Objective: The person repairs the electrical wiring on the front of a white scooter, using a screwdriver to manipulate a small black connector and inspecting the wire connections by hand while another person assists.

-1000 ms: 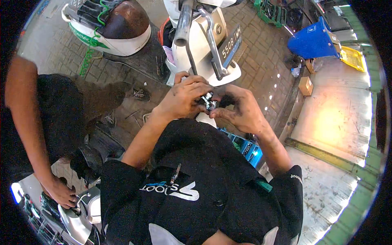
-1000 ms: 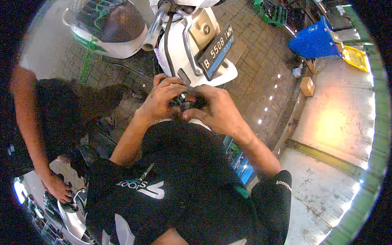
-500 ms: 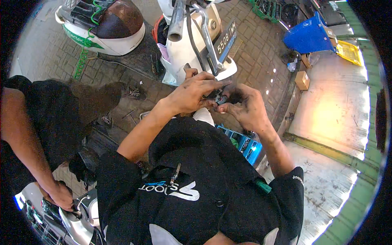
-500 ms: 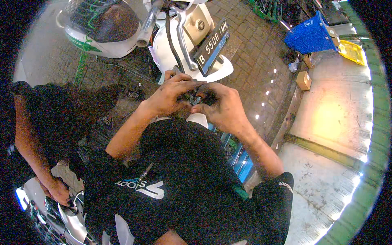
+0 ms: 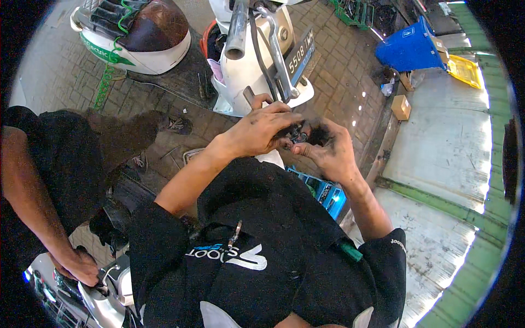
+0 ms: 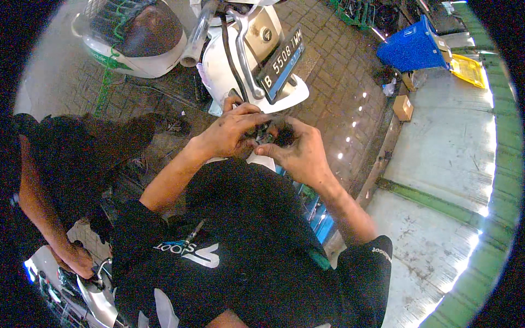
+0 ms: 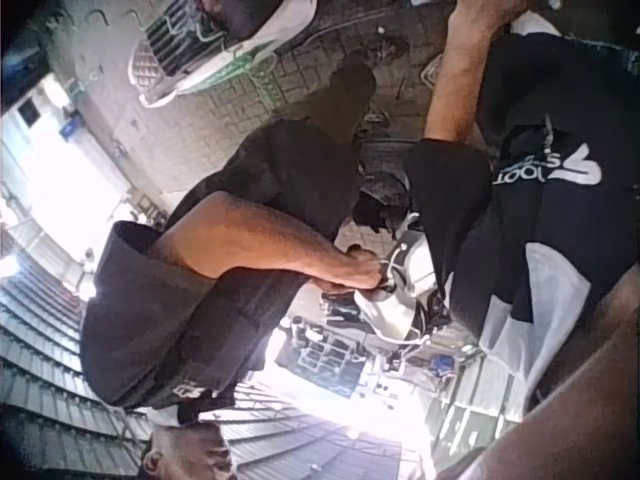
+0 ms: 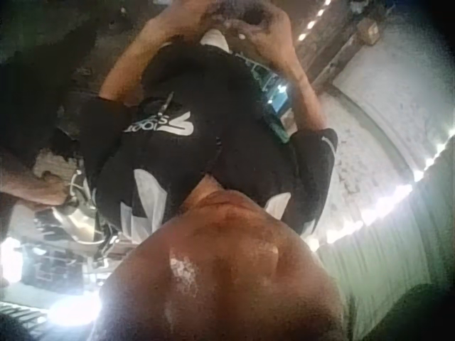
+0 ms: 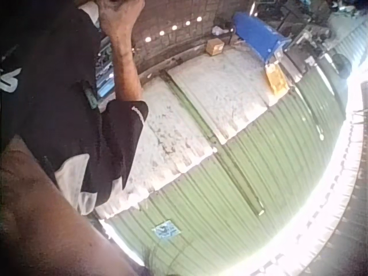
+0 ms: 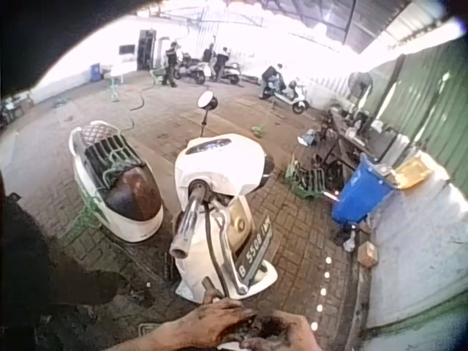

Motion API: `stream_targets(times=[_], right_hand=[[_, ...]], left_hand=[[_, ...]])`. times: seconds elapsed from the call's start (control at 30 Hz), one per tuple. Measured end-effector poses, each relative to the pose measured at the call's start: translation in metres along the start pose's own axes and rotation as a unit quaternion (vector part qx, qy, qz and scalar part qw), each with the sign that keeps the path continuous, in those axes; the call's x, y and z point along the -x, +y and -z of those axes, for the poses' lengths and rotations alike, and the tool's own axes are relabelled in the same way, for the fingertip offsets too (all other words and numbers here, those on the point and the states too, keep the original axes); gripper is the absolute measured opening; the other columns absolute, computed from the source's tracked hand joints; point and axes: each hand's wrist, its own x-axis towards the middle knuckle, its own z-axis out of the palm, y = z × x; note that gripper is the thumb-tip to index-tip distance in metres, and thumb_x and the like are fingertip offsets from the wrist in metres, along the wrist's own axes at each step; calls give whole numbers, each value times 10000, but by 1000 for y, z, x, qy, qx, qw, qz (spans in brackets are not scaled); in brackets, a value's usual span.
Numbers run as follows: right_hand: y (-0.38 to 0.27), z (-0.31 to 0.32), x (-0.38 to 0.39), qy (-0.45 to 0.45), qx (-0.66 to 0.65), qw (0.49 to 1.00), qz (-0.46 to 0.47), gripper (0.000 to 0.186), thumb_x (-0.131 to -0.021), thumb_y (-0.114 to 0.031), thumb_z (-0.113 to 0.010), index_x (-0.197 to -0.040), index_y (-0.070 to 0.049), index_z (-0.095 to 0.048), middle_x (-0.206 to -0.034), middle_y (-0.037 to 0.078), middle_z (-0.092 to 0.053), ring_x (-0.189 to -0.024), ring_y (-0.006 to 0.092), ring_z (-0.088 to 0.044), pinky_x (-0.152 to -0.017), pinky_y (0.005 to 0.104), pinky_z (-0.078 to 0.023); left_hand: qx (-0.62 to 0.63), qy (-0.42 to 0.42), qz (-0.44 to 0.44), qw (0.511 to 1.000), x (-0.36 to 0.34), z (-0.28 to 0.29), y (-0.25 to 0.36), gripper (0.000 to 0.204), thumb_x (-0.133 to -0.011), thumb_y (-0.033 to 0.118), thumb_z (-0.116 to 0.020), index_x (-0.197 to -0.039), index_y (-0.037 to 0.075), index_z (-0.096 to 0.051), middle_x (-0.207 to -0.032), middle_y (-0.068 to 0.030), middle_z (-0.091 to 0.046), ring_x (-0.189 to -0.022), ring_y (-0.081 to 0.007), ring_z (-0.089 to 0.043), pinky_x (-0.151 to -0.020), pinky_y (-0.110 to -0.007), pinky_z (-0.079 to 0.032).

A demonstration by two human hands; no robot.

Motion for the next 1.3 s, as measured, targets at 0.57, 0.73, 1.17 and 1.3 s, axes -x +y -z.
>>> stream_targets(times=[0.57, 0.73, 1.17, 1.3], right_hand=[[22, 0, -8, -32, -58, 998, -8, 346, -631, -160, -763, -848, 20, -562, -715, 41, -584, -636, 80, -501, -580, 227, -432], [27, -1, -7, -26, -77, 997, -5, 324, -625, -147, -767, -809, 9, -550, -704, 33, -579, -630, 80, -497, -566, 227, -425], [29, -6, -5, -19, -145, 989, -25, 303, -631, -96, -758, -798, -9, -520, -662, 12, -549, -588, 64, -475, -523, 215, -408], [29, -8, -7, -11, -143, 990, -15, 303, -633, -99, -757, -798, -10, -519, -658, 10, -545, -580, 64, -472, -516, 217, -403]], left_hand=[[6, -73, 13, 997, -7, 4, -4, 599, -667, 272, -649, -1205, 115, -438, -1010, -44, -561, -999, -234, -460, -866, -408, -258], [14, -66, -13, 998, -8, 2, -4, 555, -676, 272, -642, -1157, 70, -453, -1002, -70, -556, -996, -260, -459, -861, -415, -257], [52, -57, 20, 997, -7, 2, 4, 558, -657, 209, -652, -1143, 12, -461, -1034, -165, -506, -1012, -300, -443, -882, -400, -292], [37, -55, 23, 998, -5, 0, 0, 541, -661, 195, -642, -1139, 13, -464, -1035, -162, -507, -1019, -299, -440, -880, -401, -286]])
